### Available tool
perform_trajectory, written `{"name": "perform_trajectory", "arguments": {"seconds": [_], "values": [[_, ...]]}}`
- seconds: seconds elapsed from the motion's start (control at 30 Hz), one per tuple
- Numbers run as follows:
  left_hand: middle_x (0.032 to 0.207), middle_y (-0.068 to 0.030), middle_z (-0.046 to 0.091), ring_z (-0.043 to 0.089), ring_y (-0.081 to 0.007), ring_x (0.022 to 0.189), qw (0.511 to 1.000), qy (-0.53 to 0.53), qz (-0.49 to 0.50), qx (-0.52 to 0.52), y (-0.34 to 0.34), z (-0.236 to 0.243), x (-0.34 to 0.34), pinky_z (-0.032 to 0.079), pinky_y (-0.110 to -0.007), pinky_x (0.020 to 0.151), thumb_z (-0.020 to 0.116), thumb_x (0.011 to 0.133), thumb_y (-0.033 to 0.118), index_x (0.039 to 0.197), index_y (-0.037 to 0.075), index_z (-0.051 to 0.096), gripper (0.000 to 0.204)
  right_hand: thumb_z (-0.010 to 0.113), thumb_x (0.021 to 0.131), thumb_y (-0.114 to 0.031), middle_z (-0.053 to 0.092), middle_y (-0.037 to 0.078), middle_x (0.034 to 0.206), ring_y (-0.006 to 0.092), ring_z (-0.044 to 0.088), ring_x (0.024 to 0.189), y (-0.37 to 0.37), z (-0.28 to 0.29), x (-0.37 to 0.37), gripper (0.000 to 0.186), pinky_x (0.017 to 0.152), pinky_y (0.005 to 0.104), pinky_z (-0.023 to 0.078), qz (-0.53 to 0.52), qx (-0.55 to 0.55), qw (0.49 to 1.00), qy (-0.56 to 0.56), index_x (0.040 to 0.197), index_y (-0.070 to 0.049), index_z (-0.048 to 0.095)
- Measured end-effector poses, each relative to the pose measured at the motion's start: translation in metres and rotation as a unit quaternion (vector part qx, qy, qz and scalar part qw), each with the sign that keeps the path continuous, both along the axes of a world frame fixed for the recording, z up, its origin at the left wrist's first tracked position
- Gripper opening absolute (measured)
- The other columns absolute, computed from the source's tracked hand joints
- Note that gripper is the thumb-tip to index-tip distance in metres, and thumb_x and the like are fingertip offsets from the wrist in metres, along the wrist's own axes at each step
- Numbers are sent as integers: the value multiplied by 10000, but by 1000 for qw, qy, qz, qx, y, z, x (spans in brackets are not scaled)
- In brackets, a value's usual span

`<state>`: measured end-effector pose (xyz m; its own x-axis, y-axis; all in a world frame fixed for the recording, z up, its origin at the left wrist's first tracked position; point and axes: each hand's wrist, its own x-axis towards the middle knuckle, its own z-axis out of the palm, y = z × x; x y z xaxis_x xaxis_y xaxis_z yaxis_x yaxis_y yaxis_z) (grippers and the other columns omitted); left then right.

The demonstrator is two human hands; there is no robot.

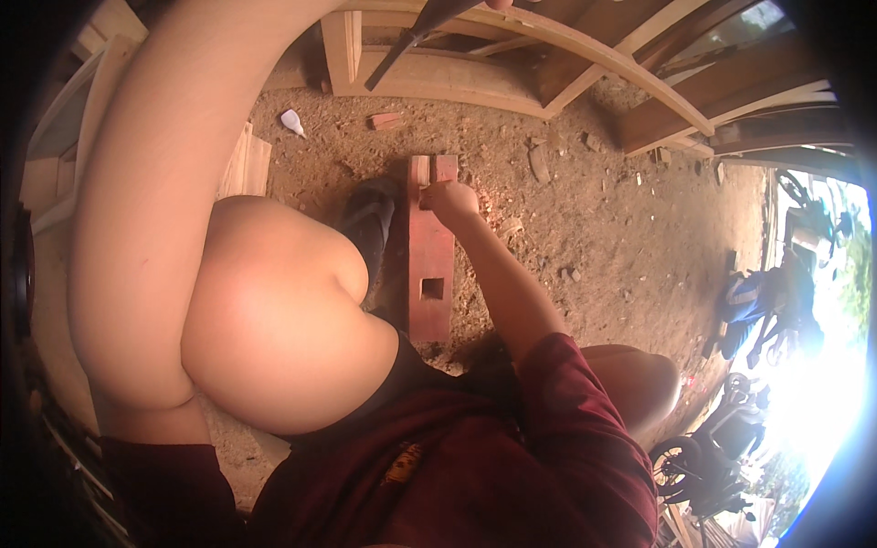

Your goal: The person sits on the ground and uses a hammer to strike a chisel, carving a small piece of wood held against a red brick. The person repeatedly adjusts the wood and strikes it to shape the material.

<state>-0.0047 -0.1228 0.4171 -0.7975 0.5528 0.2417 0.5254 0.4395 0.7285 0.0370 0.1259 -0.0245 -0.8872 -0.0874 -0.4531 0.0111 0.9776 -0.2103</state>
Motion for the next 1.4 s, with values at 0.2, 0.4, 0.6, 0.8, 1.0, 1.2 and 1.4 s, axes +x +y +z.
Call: {"name": "perform_trajectory", "arguments": {"seconds": [0.2,0.4,0.6,0.8,1.0,1.2,1.4], "values": [[745,-100,669,663,-213,713,1000,4,-4,-6,13,2,-15,533,-345,687,707,863,289,815,18,652,281,640,873,-353,727,158,941,321,713,889,-15,-32,-7,290,743,450,579,-34,78,996,-15,959,-91,730],[732,-94,664,660,-205,698,1000,9,-9,-10,26,1,-31,533,-338,674,709,864,285,804,17,647,281,640,864,-310,726,155,911,343,704,831,3,-18,5,285,734,453,572,-149,-5,986,68,1043,-95,693],[720,-88,659,656,-196,682,999,21,-18,-17,46,0,-47,534,-331,660,711,866,280,793,17,643,282,692,840,-467,716,157,997,326,676,975,25,-12,31,540,846,424,533,-309,-68,948,44,1191,-60,632],[707,-82,655,652,-188,667,999,34,-28,-29,70,-7,-64,534,-324,647,713,867,276,783,16,639,283,683,811,-379,653,225,1102,407,618,1050,7,-34,36,467,915,485,498,-324,-78,938,99,1116,-30,627],[694,-75,650,649,-180,651,998,39,-39,-33,89,-13,-83,535,-317,633,715,869,272,772,16,635,286,757,685,-293,642,216,1012,371,638,928,6,-34,39,479,834,439,523,-395,-210,888,105,1022,-4,576],[681,-69,645,645,-171,636,998,40,-47,-21,100,-7,-89,535,-310,620,717,870,268,761,16,630,288,715,786,-158,653,99,951,184,629,810,9,-34,34,341,675,322,510,-488,-404,772,46,1061,-7,582],[669,-63,640,641,-163,620,999,34,-32,-22,87,-3,-77,536,-303,606,719,872,264,751,15,626,292,758,795,-161,683,87,889,162,644,770,6,-24,29,324,662,309,526,-412,-448,791,-60,1040,21,651]]}}
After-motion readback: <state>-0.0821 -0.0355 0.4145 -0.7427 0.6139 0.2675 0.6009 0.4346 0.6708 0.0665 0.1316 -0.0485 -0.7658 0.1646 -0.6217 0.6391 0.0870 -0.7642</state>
